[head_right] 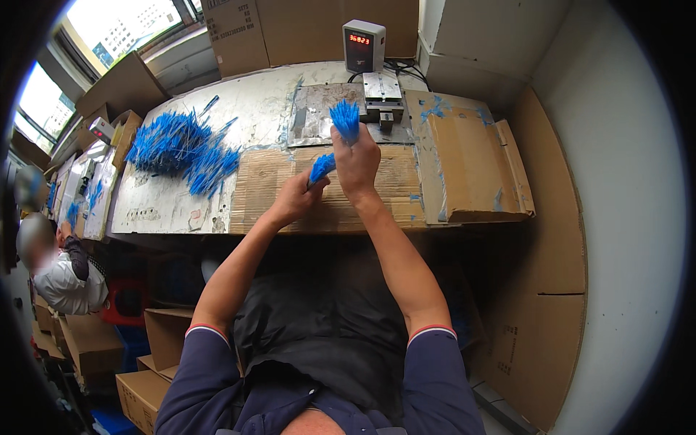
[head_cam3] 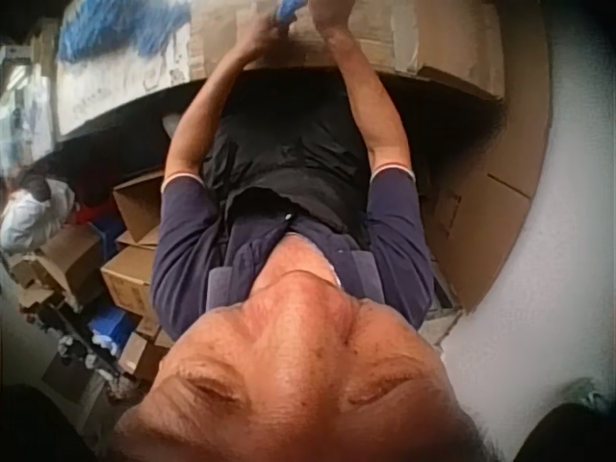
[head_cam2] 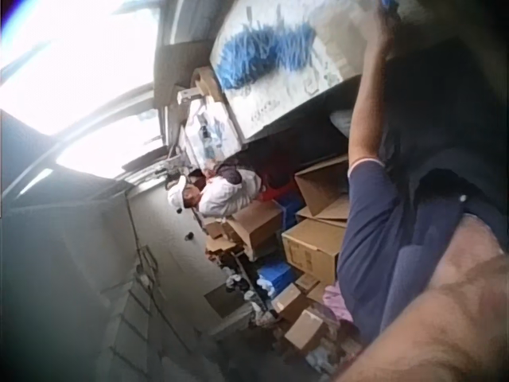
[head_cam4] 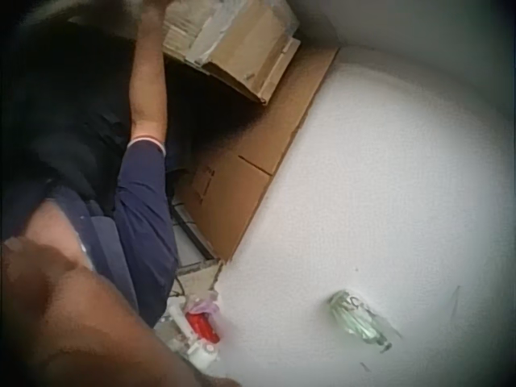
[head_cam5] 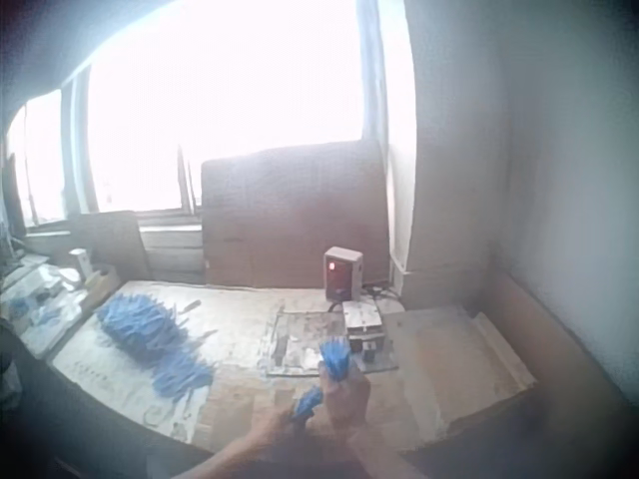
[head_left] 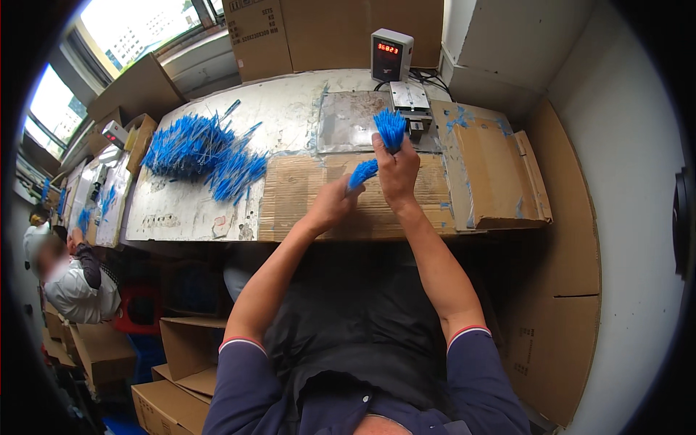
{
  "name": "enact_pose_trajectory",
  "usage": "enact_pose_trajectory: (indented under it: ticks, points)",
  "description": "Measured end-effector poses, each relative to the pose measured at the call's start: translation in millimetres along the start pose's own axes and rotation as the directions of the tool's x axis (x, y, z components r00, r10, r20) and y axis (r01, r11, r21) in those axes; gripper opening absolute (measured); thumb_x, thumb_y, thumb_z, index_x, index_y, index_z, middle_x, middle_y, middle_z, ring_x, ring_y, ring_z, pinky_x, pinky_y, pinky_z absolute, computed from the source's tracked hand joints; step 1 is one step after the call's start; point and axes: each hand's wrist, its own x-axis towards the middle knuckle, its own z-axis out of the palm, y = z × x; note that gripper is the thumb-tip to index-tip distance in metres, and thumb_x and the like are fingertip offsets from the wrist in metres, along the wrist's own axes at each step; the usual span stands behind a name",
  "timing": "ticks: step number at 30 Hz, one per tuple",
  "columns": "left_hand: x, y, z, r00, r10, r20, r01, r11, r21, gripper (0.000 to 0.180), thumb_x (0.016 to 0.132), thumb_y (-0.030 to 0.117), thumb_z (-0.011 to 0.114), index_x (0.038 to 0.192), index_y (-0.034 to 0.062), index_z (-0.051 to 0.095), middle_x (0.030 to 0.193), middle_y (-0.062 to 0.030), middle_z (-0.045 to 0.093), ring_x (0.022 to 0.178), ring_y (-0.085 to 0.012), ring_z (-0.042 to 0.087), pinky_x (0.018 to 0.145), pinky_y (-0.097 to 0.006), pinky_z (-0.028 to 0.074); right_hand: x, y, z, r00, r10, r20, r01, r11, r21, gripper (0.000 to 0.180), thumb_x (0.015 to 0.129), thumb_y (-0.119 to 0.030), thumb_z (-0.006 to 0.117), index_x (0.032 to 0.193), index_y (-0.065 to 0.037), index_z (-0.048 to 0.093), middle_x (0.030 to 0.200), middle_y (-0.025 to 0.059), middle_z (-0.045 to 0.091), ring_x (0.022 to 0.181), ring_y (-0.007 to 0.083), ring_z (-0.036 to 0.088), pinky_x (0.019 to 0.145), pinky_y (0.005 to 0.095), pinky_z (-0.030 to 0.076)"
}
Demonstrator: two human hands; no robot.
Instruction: The person is using a machine to assemble or press components into blue brushes at a workbench.
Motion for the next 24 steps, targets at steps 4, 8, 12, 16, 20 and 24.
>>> enact_pose_trajectory:
  ticks: [4, 8, 12, 16, 20, 24]
  points:
    - [3, -7, 5, 0.994, 0.093, -0.064, -0.074, 0.965, 0.251, 0.016, 0.099, 0.018, 0.059, 0.108, 0.0056, 0.064, 0.083, -0.0218, 0.067, 0.079, -0.0399, 0.066, 0.071, -0.046, 0.05, -8, 6, 15, 0.939, -0.221, 0.263, 0.313, 0.864, -0.394, 0.021, 0.093, -0.024, 0.071, 0.091, -0.004, 0.064, 0.079, 0.0165, 0.068, 0.074, 0.0352, 0.068, 0.068, 0.0425, 0.051]
    - [3, -20, 10, 0.97, 0.183, -0.163, -0.157, 0.975, 0.16, 0.016, 0.097, 0.017, 0.06, 0.106, 0.0036, 0.064, 0.082, -0.0185, 0.068, 0.077, -0.0343, 0.068, 0.071, -0.044, 0.051, 5, 28, 11, 0.977, -0.05, 0.206, 0.014, 0.985, 0.172, 0.018, 0.093, -0.02, 0.071, 0.09, -0.003, 0.065, 0.063, 0.0033, 0.058, 0.061, 0.0199, 0.062, 0.055, 0.035, 0.049]
    - [9, -14, 10, 0.952, -0.009, -0.307, -0.111, 0.921, -0.373, 0.017, 0.097, 0.019, 0.064, 0.099, 0.0026, 0.065, 0.078, -0.0069, 0.065, 0.064, -0.018, 0.062, 0.061, -0.034, 0.049, 10, 30, -14, 0.871, 0.382, 0.307, -0.487, 0.748, 0.451, 0.012, 0.089, -0.012, 0.076, 0.086, -0.003, 0.068, 0.067, 0.0002, 0.059, 0.052, 0.0084, 0.052, 0.04, 0.0236, 0.037]
    - [33, 2, 5, 0.93, -0.206, -0.303, -0.029, 0.783, -0.621, 0.019, 0.096, 0.02, 0.069, 0.1, 0.0015, 0.071, 0.079, -0.0006, 0.066, 0.067, -0.0094, 0.057, 0.059, -0.029, 0.046, 0, 35, -23, 0.732, 0.525, 0.434, -0.677, 0.632, 0.378, 0.013, 0.085, -0.008, 0.08, 0.091, -0.002, 0.071, 0.069, 0.0008, 0.061, 0.053, 0.0097, 0.054, 0.042, 0.025, 0.041]
    - [52, 14, 13, 0.958, -0.227, -0.175, 0.013, 0.644, -0.765, 0.027, 0.092, 0.023, 0.074, 0.11, 0.0028, 0.072, 0.082, 0.0004, 0.067, 0.052, -0.0056, 0.049, 0.046, -0.023, 0.039, -5, 45, -26, 0.701, 0.515, 0.493, -0.694, 0.651, 0.307, 0.013, 0.084, -0.007, 0.081, 0.091, -0.003, 0.071, 0.071, -0.0004, 0.062, 0.055, 0.0083, 0.054, 0.042, 0.0246, 0.04]
    - [61, 11, 19, 0.971, -0.217, -0.103, 0.059, 0.633, -0.772, 0.024, 0.089, 0.019, 0.077, 0.108, 0.0055, 0.073, 0.077, 0.0017, 0.065, 0.052, -0.0048, 0.048, 0.046, -0.023, 0.037, -6, 44, -27, 0.696, 0.496, 0.52, -0.676, 0.697, 0.24, 0.013, 0.084, -0.007, 0.081, 0.091, -0.004, 0.071, 0.072, -0.0003, 0.063, 0.055, 0.0083, 0.054, 0.042, 0.0245, 0.04]
